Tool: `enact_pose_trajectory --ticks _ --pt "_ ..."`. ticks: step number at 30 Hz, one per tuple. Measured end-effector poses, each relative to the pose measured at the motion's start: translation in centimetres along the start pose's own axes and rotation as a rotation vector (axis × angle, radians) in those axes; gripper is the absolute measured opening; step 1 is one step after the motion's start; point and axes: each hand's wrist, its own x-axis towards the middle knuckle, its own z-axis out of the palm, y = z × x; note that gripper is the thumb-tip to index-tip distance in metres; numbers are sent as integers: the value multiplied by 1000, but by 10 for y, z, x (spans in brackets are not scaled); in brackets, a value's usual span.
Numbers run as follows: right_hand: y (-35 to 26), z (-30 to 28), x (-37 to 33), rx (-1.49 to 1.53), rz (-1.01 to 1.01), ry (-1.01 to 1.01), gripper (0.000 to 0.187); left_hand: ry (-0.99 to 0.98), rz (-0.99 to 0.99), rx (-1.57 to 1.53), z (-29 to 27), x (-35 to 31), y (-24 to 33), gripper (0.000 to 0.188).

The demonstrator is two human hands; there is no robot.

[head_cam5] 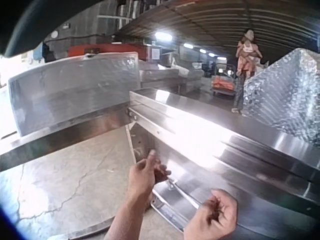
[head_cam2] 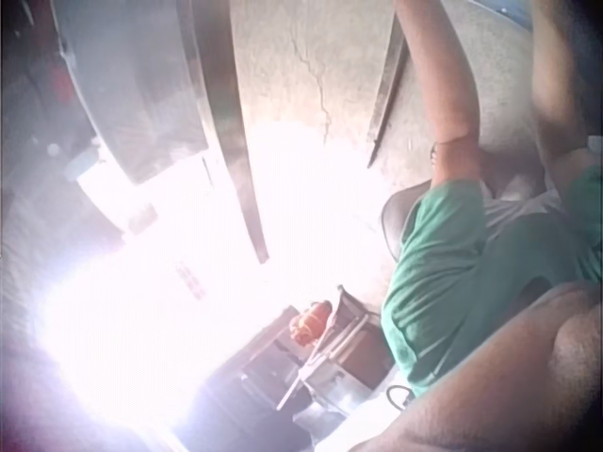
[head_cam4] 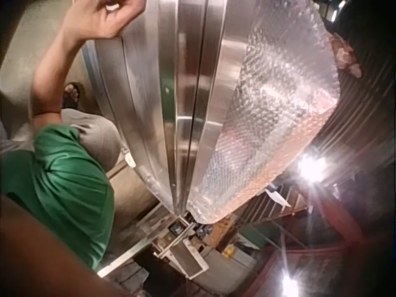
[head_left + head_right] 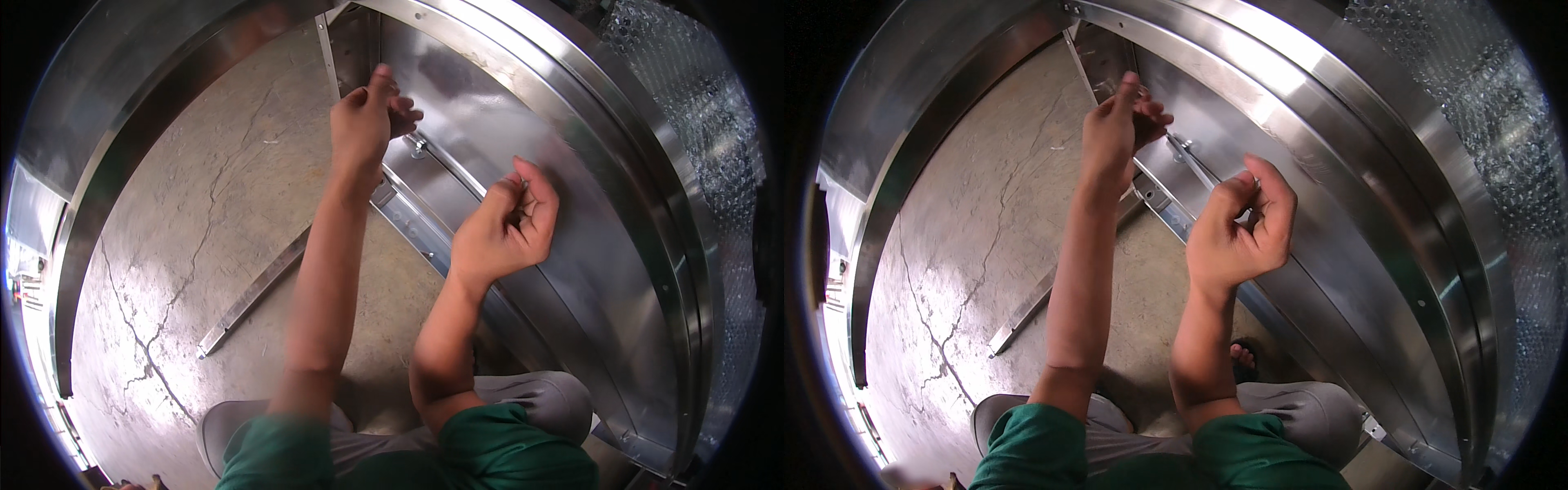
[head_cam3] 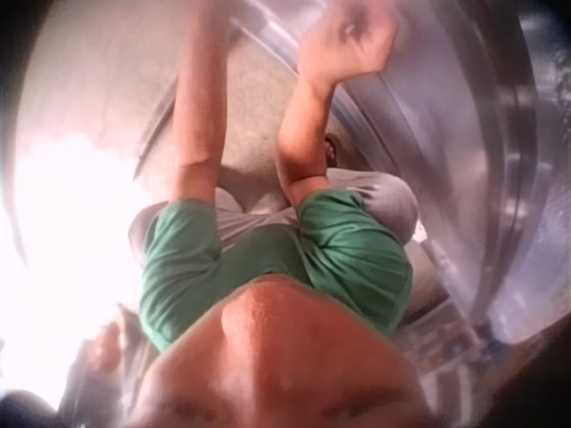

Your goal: The person uses an Allen key to tighten bolts on a curved stainless steel structure. They insert the tool into bolt heads and rotate it to secure fasteners at multiple points along the frame.

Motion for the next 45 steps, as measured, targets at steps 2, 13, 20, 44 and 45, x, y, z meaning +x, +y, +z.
enact_pose_trajectory --ticks 2,13,20,44,45 --pt "-3 -2 4 8 23 -24 16 -49 85 343 -7 0 -5 43" --pt "-3 -4 8 61 153 -77 13 -237 155 1236 -23 5 -1 46" --pt "-3 -1 3 102 245 -130 12 -288 137 1119 -28 18 -8 34" --pt "-18 -8 1 222 448 -278 11 -78 308 936 -33 19 -20 28" --pt "-20 -12 3 226 474 -343 10 -82 191 763 -35 20 -22 29"
